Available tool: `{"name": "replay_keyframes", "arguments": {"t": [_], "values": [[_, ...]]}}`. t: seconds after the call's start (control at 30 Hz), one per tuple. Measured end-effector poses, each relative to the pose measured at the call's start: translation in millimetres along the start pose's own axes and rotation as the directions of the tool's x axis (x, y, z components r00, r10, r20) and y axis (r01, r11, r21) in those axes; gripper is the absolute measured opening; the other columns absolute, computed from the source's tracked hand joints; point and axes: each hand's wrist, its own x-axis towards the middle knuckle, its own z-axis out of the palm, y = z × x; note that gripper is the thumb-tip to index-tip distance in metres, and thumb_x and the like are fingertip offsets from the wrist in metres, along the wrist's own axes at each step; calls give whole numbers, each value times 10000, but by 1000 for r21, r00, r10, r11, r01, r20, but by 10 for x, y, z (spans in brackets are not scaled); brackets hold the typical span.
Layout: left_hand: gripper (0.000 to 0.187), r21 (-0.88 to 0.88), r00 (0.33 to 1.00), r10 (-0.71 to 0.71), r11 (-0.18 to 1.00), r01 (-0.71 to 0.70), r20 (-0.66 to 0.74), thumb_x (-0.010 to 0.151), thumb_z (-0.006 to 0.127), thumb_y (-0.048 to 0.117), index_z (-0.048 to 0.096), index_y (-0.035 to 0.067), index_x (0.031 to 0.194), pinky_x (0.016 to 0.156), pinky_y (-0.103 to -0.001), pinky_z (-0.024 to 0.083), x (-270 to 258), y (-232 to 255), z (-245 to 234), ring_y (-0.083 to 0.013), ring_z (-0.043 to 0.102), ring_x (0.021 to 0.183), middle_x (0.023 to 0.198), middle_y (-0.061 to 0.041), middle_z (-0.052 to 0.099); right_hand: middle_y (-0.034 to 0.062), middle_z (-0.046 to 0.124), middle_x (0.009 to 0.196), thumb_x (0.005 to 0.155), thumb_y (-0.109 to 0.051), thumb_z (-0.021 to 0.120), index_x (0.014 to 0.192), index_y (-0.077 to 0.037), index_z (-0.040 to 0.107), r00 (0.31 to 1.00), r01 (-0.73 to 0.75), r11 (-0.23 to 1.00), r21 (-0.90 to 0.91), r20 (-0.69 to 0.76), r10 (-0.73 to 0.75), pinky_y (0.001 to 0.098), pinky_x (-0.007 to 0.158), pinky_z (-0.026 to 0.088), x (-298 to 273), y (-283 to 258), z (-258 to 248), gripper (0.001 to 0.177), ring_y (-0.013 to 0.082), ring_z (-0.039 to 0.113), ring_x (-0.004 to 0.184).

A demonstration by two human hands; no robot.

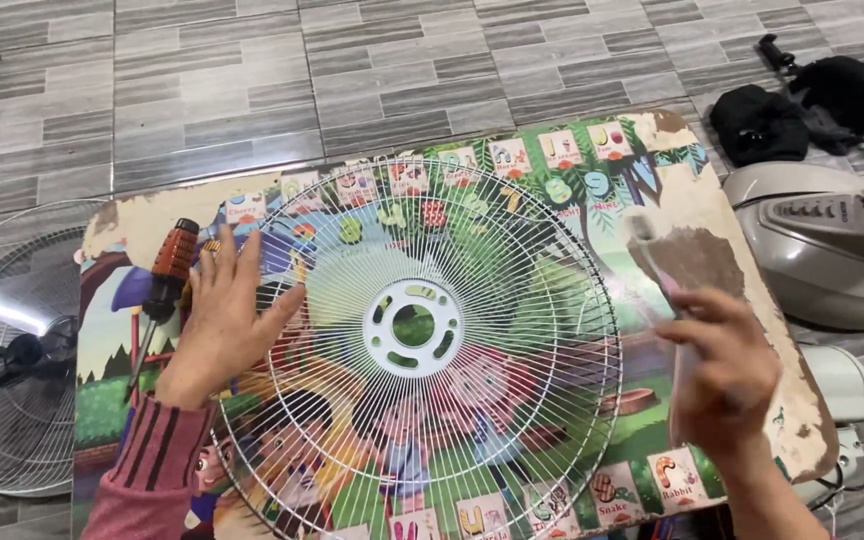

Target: Cleaning a fan grill using a brush, cotton swab, and screwdriver

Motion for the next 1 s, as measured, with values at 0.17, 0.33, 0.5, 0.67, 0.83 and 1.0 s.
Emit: {"name": "replay_keyframes", "arguments": {"t": [0.17, 0.33, 0.5, 0.67, 0.83, 1.0], "values": [[970, 13, 981, -191, 981, 191, 15, 773, 560, 660, 229, 236, 1580, 1110, -698, 251, 99, 165, -59, -479, 166, 1471, 1686, -95, 89, 119, 590, 1244, 1131, -344, 464, 980, -101, 630, 965, -252, 372, 894, 200, 173, 307, 756, 710, 284, 87, 229, 331, 214, 743, 899], [972, -42, 993, -57, 998, 53, -108, 792, 661, 657, 354, 161, 1570, 1069, -698, 311, 42, 112, -31, -603, 355, 1349, 1569, -278, 298, 280, 670, 1052, 1065, -408, 509, 753, 24, 652, 907, -410, 276, 869, 357, 224, 433, 677, 676, 571, -162, 747, 552, 348, 787, 785], [948, -45, 989, -57, 998, 51, -133, 794, 664, 632, 377, 161, 1565, 1055, -687, 336, 39, 134, -37, -590, 382, 1336, 1561, -279, 322, 173, 715, 1050, 1120, -381, 429, 792, -55, 649, 863, -495, 223, 840, 444, 242, 366, 742, 680, 729, 404, 1015, 513, 273, 778, 832], [942, -72, 986, -20, 997, 9, -164, 789, 664, 630, 406, 137, 1549, 1023, -708, 351, 63, 92, -24, -620, 419, 1280, 1524, -316, 356, 158, 726, 1086, 1094, -510, 455, 829, -96, 581, 708, -494, 48, 868, 369, 602, 267, 696, 700, 772, 1189, 1178, 508, 266, 777, 805], [949, -39, 987, -22, 999, 16, -162, 784, 658, 637, 405, 141, 1552, 1017, -708, 360, 88, 76, -5, -621, 426, 1274, 1530, -309, 354, 212, 713, 915, 1094, -487, 499, 741, -66, 558, 726, -561, 88, 823, 438, 529, 299, 558, 672, 707, 587, 1134, 553, 307, 758, 661], [952, -44, 987, -28, 999, 21, -157, 782, 653, 643, 408, 133, 1548, 1015, -719, 354, 100, 36, 31, -631, 412, 1281, 1533, -313, 348, 173, 721, 917, 1098, -519, 476, 726, -133, 590, 689, -601, 53, 798, 483, 541, 247, 551, 649, 739, 859, 1187, 547, 237, 741, 651]]}}
